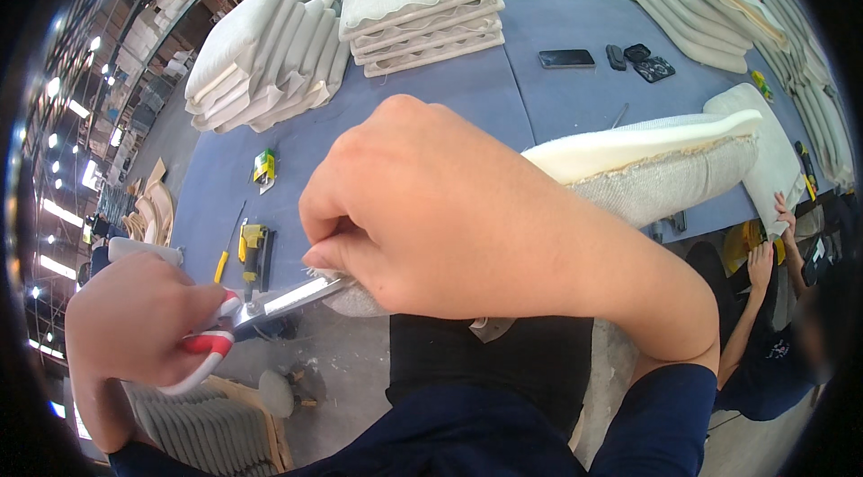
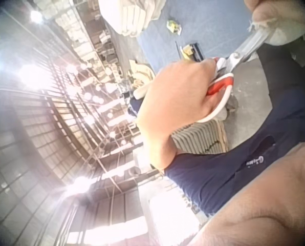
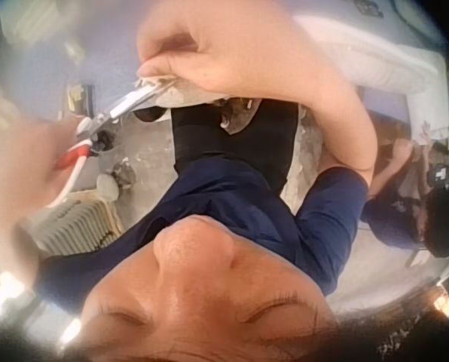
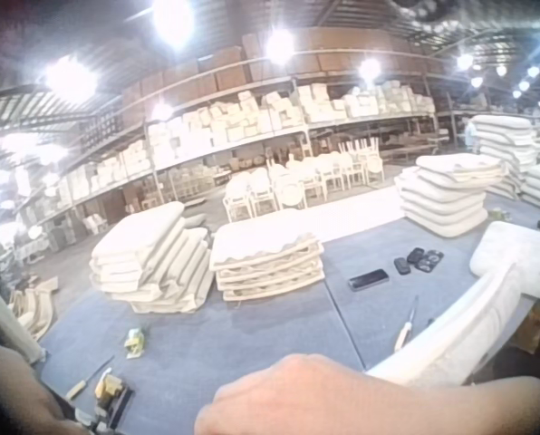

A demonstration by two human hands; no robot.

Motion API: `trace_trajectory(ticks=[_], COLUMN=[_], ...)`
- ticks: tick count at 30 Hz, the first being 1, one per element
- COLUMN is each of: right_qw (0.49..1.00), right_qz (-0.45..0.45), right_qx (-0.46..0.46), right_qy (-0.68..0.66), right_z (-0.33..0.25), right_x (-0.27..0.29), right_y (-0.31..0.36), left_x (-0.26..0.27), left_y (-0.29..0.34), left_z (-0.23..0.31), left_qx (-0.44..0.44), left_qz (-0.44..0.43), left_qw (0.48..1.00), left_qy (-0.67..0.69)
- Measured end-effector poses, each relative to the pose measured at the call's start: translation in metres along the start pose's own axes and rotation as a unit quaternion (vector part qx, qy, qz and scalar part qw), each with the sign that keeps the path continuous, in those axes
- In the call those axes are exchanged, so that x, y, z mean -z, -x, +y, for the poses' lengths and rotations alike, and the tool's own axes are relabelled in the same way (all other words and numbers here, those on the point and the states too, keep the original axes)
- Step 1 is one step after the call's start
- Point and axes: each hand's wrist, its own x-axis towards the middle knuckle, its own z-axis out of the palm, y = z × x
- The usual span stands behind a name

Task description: The person trims excess fabric and threads from a white cushion cover using scissors and a screwdriver. They repeatedly cut along the edges and corners, then place the finished cushion on a stack.

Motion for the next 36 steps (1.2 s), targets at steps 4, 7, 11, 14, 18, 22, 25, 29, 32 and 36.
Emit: trace_trajectory(ticks=[4,7,11,14,18,22,25,29,32,36], right_qw=[1.000,0.999,0.999,0.997,0.991,0.989,0.994,0.992,0.984,0.988], right_qz=[-0.014,-0.018,-0.023,-0.031,-0.076,-0.112,-0.101,-0.101,-0.127,-0.116], right_qx=[-0.011,-0.043,-0.048,-0.071,-0.105,-0.094,-0.045,-0.050,-0.064,-0.053], right_qy=[-0.005,0.009,0.010,-0.003,-0.030,-0.026,-0.001,0.052,0.105,0.093], right_z=[-0.007,-0.002,0.000,-0.001,0.004,0.008,0.021,0.023,0.022,0.028], right_x=[0.002,0.004,0.002,0.007,0.016,0.024,0.019,0.013,0.012,0.007], right_y=[-0.005,0.000,-0.002,-0.004,-0.015,-0.024,-0.027,-0.034,-0.041,-0.046], left_x=[0.003,-0.008,-0.020,-0.031,-0.049,-0.075,-0.098,-0.131,-0.155,-0.205], left_y=[0.010,-0.007,-0.004,0.000,0.007,-0.014,-0.039,-0.073,-0.108,-0.168], left_z=[0.006,-0.003,0.000,-0.015,-0.037,-0.053,-0.062,-0.069,-0.078,-0.088], left_qx=[0.000,-0.012,0.062,0.043,-0.012,-0.035,-0.046,-0.037,-0.012,0.072], left_qz=[-0.001,0.016,0.028,0.111,0.149,0.158,0.137,0.179,0.176,0.199], left_qw=[1.000,1.000,0.998,0.993,0.987,0.978,0.979,0.975,0.971,0.957], left_qy=[0.003,0.006,0.012,0.002,0.058,0.129,0.143,0.127,0.165,0.200])
